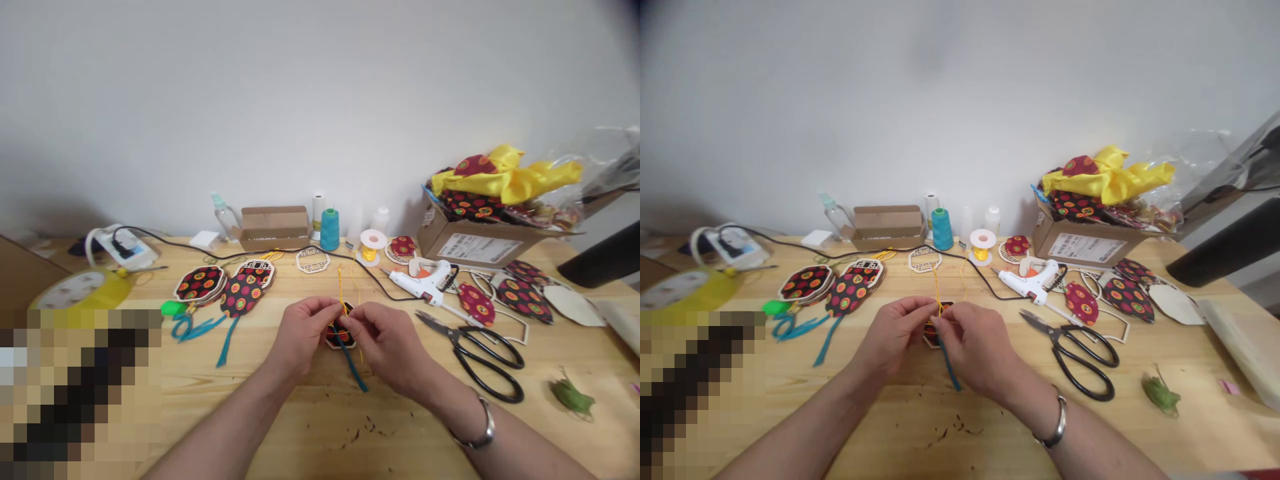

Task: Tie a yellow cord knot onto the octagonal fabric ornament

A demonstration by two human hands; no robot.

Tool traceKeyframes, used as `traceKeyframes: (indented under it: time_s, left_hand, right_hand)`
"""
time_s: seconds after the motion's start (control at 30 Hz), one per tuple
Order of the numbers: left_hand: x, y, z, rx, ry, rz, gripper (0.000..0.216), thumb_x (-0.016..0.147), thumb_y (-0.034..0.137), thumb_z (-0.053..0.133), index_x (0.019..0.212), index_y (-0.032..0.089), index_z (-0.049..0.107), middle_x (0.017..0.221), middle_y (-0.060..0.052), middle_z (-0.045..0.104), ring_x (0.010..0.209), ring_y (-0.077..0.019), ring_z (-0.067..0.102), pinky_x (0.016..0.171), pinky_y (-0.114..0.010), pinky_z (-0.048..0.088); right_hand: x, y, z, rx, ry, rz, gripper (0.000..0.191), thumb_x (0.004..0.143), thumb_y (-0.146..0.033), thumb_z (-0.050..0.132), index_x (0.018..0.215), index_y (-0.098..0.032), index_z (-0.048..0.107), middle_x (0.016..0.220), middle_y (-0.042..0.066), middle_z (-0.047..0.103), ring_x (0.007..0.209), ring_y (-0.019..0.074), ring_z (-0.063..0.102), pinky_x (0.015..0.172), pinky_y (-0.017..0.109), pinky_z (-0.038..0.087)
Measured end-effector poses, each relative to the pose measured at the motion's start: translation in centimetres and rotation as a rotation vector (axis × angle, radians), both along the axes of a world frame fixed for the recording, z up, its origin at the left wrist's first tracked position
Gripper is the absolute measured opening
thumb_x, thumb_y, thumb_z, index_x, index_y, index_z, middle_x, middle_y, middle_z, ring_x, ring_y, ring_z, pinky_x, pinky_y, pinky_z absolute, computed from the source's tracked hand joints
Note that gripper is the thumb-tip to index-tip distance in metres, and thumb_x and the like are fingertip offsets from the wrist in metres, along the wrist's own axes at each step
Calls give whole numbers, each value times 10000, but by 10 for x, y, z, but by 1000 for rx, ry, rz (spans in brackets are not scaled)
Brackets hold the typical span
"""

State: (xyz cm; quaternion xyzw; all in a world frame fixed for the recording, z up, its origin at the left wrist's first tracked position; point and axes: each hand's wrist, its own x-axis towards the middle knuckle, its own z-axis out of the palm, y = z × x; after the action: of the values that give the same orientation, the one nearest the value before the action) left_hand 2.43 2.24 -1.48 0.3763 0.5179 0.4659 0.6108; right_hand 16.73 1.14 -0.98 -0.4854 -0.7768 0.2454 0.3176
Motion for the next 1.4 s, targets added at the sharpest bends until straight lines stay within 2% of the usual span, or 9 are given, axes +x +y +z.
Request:
traceKeyframes:
  time_s: [0.3, 0.73, 0.83, 0.9, 0.97, 1.1, 1.17, 1.3, 1.4]
  left_hand:
    - [-1, 1, 1, -99, -140, -22, 145, 641, 275, 665, 656, 131, 658, 518, 24, 592, 380, -23, 359, 392, -162, 262]
    - [-3, 0, -4, -89, -198, -26, 154, 656, 257, 658, 679, 107, 633, 533, 13, 574, 354, 7, 259, 359, -149, 138]
    - [-3, 0, -5, -91, -206, -3, 159, 645, 264, 670, 708, 124, 626, 511, 35, 542, 364, -1, 314, 364, -140, 168]
    - [-2, 0, -5, -85, -206, 22, 170, 629, 269, 682, 717, 132, 629, 496, 43, 529, 392, -23, 387, 384, -142, 235]
    - [-1, 0, -5, -87, -205, 29, 183, 616, 271, 690, 719, 132, 633, 509, 37, 542, 424, -48, 443, 405, -156, 288]
    - [0, -1, -2, -113, -219, 12, 193, 610, 262, 697, 732, 123, 644, 530, 29, 562, 433, -54, 464, 425, -168, 331]
    - [1, -2, -1, -118, -226, -4, 186, 614, 253, 697, 736, 121, 648, 532, 25, 572, 456, -63, 495, 460, -176, 373]
    - [2, -3, -1, -104, -247, -58, 195, 632, 249, 682, 769, 112, 656, 639, -31, 640, 595, -137, 594, 581, -249, 459]
    - [3, -3, -1, -97, -268, -93, 203, 635, 257, 677, 773, 109, 661, 628, -37, 640, 584, -155, 596, 601, -293, 475]
  right_hand:
    - [-2, -7, -8, 509, -336, 247, 175, 822, -134, 405, 720, -159, 544, 647, 33, 547, 587, 135, 445, 538, 274, 280]
    - [-2, -3, -18, 556, -500, 368, 188, 816, -91, 375, 714, -153, 520, 659, 35, 529, 577, 140, 426, 519, 286, 290]
    - [-2, -5, -12, 533, -480, 431, 205, 827, -132, 384, 682, -158, 525, 631, 33, 527, 567, 140, 430, 514, 286, 304]
    - [-1, -6, -5, 475, -361, 468, 216, 837, -217, 411, 672, -161, 539, 641, 35, 531, 588, 139, 445, 532, 281, 334]
    - [0, -7, 1, 389, -155, 409, 213, 838, -256, 430, 700, -161, 561, 702, 49, 548, 653, 142, 476, 584, 278, 377]
    - [1, 2, 1, 194, 246, 20, 153, 832, -197, 448, 742, -162, 567, 805, 62, 551, 771, 147, 510, 699, 288, 423]
    - [0, 9, -4, 6, 399, -85, 107, 814, -232, 490, 770, -165, 560, 822, 56, 564, 776, 148, 530, 714, 294, 443]
    - [-4, 16, -8, -535, 695, -57, 214, 774, -341, 544, 876, -154, 521, 747, 43, 605, 669, 145, 585, 626, 295, 487]
    - [-6, 15, -6, -670, 759, -42, 254, 744, -379, 572, 839, -155, 499, 620, 6, 588, 557, 130, 575, 544, 269, 477]
